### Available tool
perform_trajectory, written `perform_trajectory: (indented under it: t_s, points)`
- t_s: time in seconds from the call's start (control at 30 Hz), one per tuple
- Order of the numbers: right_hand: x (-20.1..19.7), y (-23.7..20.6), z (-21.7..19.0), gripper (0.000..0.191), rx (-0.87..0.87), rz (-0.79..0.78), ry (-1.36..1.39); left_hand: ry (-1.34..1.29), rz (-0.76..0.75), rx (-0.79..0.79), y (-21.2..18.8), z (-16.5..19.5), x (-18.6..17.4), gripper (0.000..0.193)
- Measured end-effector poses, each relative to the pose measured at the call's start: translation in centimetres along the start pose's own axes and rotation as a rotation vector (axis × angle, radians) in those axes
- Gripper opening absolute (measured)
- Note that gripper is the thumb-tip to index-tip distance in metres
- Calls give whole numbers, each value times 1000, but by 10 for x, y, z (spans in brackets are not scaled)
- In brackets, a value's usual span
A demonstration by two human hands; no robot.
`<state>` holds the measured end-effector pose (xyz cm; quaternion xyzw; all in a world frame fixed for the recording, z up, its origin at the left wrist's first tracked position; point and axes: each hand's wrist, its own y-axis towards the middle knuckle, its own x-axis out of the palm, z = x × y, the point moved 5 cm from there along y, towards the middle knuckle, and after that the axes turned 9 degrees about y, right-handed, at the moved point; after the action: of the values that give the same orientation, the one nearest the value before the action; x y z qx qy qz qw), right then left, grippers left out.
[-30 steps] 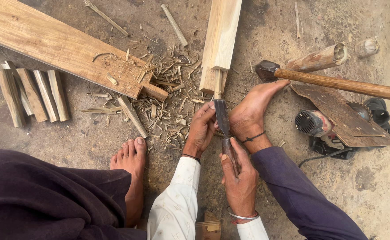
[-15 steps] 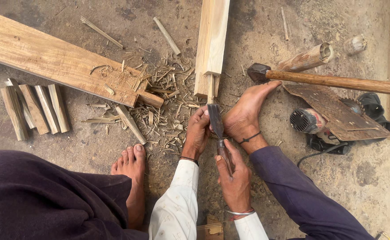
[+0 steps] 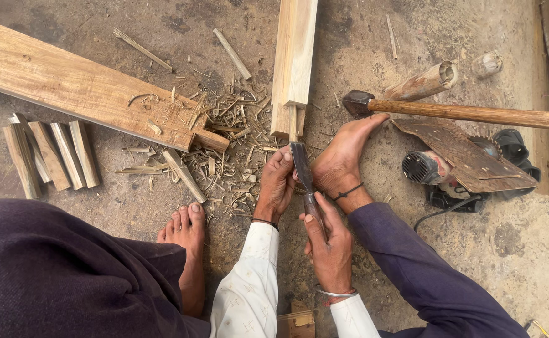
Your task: The person sits on the ground and uses a chisel and wooden mallet to pare and shape a mortise in a wooden frame member, fitting a rail into the joint. They repeatedly strike and lever the chisel inside the joint, clear away shavings, and test-fit the mating piece as they work.
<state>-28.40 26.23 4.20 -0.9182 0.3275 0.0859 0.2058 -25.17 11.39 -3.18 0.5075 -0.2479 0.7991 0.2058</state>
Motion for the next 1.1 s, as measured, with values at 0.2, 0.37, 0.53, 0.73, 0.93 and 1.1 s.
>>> perform_trajectory:
  t_s: [0.2,0.37,0.53,0.73,0.93,1.1]
  points:
    - [-5,2,-2,56,23,24,-15,67,-43,-32,-3,-1,8,34]
    - [-5,3,-3,56,-51,15,-25,281,19,-34,-3,-1,8,37]
    - [-7,1,0,57,-14,41,-38,385,205,-49,-3,-8,7,35]
    - [-5,0,1,55,-19,36,-13,357,357,-27,-3,-11,9,33]
    - [-4,0,1,56,-30,22,9,393,342,-74,-2,-8,6,31]
    - [-3,0,-2,57,-27,19,-32,451,244,-33,-1,-4,7,30]
